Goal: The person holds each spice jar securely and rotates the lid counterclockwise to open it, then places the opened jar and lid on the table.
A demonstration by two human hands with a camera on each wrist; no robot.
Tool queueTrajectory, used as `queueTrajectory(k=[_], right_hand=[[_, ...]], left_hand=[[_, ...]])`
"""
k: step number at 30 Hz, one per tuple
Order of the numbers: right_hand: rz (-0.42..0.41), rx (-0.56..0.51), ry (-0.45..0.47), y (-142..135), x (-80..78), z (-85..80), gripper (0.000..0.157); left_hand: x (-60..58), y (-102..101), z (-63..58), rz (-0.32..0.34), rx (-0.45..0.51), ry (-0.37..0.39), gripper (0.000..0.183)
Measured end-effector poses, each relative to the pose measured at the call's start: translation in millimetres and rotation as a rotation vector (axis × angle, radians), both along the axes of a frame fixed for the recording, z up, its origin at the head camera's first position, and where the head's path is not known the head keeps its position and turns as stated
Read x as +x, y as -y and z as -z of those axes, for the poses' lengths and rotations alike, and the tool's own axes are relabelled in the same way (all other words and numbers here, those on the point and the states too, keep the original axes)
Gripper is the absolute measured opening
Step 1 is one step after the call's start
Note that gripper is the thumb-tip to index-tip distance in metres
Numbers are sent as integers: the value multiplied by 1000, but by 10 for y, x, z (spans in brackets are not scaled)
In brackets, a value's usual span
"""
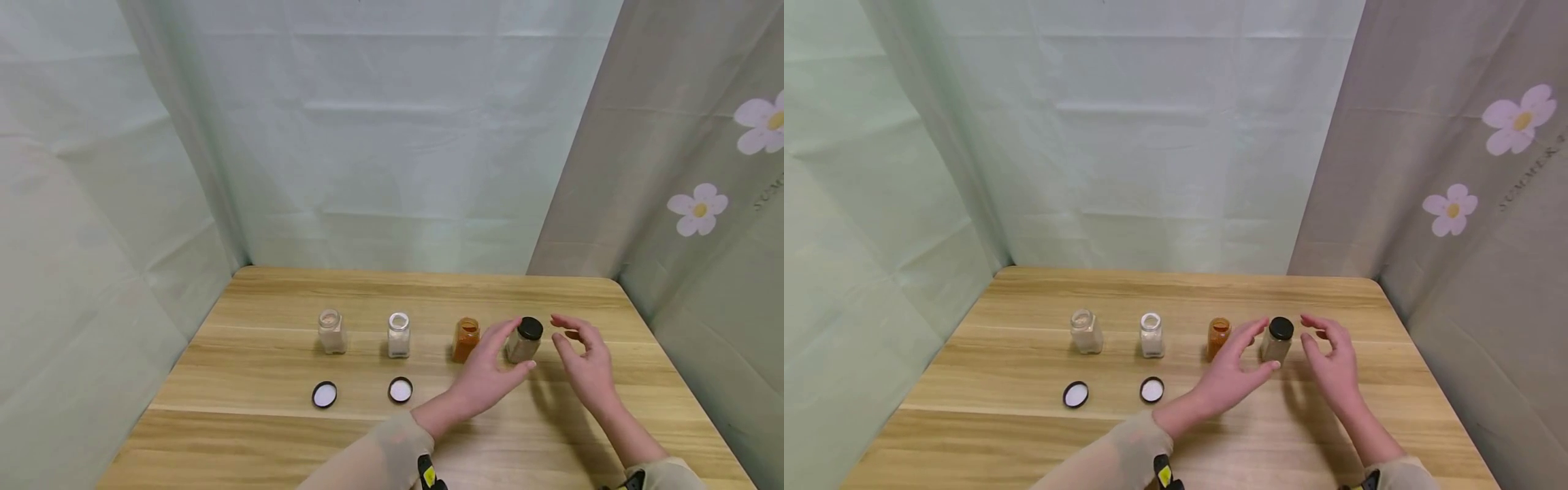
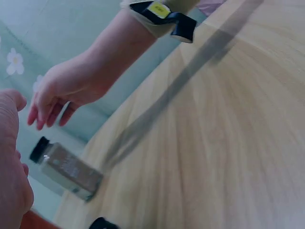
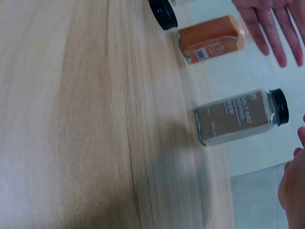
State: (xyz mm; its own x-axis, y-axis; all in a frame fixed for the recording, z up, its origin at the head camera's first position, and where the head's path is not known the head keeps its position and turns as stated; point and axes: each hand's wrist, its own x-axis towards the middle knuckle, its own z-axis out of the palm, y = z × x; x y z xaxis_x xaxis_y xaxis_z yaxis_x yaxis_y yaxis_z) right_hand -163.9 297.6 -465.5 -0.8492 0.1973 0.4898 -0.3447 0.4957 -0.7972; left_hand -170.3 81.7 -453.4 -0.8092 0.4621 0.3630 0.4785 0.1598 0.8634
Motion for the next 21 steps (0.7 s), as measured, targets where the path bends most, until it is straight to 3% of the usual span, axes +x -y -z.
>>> queueTrajectory(k=[10, 21], right_hand=[[-29, -8, 43, -61, -80, 73, 38], [-178, 53, 152, -35, -130, 82, 52]], left_hand=[[-88, -185, 164, -97, -128, 126, 81], [-223, -357, 290, -141, -149, 231, 81]])
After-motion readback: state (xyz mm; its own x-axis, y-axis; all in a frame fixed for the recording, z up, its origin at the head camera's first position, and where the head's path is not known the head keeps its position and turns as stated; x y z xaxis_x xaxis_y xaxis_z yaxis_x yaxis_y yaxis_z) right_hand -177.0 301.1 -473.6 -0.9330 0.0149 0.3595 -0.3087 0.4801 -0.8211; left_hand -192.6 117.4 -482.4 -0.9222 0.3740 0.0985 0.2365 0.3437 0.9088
